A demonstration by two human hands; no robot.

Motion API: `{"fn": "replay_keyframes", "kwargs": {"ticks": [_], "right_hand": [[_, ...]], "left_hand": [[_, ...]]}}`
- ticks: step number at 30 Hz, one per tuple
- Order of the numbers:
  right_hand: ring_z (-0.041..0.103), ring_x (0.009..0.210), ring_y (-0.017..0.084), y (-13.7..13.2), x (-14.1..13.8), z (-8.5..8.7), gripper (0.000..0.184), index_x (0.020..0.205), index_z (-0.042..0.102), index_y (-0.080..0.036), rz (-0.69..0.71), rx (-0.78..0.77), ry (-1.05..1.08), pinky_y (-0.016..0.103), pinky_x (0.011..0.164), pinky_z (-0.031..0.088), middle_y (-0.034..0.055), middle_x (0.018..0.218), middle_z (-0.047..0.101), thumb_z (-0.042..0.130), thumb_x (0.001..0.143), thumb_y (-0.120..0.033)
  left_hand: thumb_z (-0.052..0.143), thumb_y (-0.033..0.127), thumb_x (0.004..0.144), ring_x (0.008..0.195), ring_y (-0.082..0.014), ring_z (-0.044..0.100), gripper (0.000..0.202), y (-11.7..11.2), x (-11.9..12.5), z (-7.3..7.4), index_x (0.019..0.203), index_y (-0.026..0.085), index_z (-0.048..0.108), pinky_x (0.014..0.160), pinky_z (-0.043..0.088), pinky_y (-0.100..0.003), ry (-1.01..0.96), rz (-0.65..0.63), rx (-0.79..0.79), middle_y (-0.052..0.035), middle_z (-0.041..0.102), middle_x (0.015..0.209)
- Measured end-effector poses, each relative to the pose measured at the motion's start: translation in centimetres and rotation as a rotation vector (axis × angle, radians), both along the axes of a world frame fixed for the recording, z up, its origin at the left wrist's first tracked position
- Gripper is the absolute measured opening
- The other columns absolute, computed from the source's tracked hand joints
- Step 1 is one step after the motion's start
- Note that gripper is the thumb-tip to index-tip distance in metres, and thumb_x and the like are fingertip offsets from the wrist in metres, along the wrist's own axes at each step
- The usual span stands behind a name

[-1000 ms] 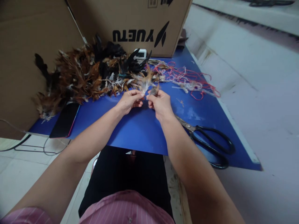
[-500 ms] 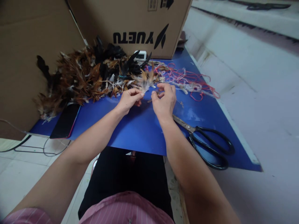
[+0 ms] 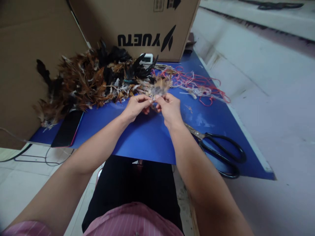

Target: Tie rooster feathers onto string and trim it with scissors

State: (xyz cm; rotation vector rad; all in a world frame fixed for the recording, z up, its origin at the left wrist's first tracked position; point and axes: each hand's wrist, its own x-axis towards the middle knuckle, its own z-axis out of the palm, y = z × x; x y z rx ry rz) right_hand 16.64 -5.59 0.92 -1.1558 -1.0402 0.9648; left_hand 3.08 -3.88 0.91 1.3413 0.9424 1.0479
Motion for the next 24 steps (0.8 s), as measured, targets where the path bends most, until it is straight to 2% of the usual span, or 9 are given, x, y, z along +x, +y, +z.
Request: {"fn": "replay_keyframes", "kwargs": {"ticks": [4,9,15,21,24], "right_hand": [[0.048,0.049,0.007,-0.08,0.03,0.42,0.015,0.066,0.056,-0.020,-0.026,-0.037,0.076,0.020,0.043,0.036,-0.0024,0.063,0.058,0.067,0.076,-0.024],[0.051,0.050,0.009,-0.11,0.20,0.48,0.016,0.065,0.054,-0.020,-0.023,-0.069,0.083,0.022,0.044,0.038,-0.0036,0.057,0.054,0.068,0.071,-0.015],[0.052,0.052,0.009,0.02,0.59,0.15,0.018,0.069,0.053,-0.021,-0.015,-0.058,0.069,0.021,0.044,0.039,-0.0031,0.063,0.058,0.070,0.065,-0.017],[0.051,0.052,0.009,-0.13,0.37,0.34,0.019,0.073,0.056,-0.020,-0.007,-0.090,0.104,0.021,0.044,0.039,-0.0042,0.063,0.057,0.069,0.060,-0.014],[0.050,0.052,0.009,0.00,0.30,0.02,0.019,0.073,0.056,-0.020,-0.033,-0.104,0.044,0.020,0.042,0.036,-0.0051,0.059,0.055,0.068,0.059,-0.014]], "left_hand": [[0.064,0.017,0.084,0.047,-0.0040,0.054,0.006,0.13,-0.09,0.14,0.078,0.015,0.062,0.049,0.045,-0.017,-0.035,0.028,-0.052,0.0050,0.061,0.063],[0.064,0.017,0.084,0.047,-0.0037,0.054,0.007,0.14,-0.11,0.21,0.077,0.016,0.062,0.049,0.044,-0.016,-0.044,0.039,-0.056,0.0051,0.061,0.065],[0.063,0.018,0.085,0.047,-0.0028,0.054,0.006,0.21,-0.14,0.18,0.079,0.016,0.062,0.049,0.044,-0.015,-0.048,0.072,-0.076,0.0051,0.062,0.067],[0.064,0.017,0.083,0.046,-0.0033,0.053,0.008,0.27,-0.06,0.11,0.076,0.015,0.062,0.047,0.043,-0.016,-0.055,0.073,-0.050,0.0049,0.061,0.065],[0.065,0.016,0.082,0.045,-0.0031,0.052,0.010,0.17,0.04,0.17,0.073,0.015,0.061,0.048,0.042,-0.015,-0.024,0.095,-0.033,0.0055,0.059,0.060]]}}
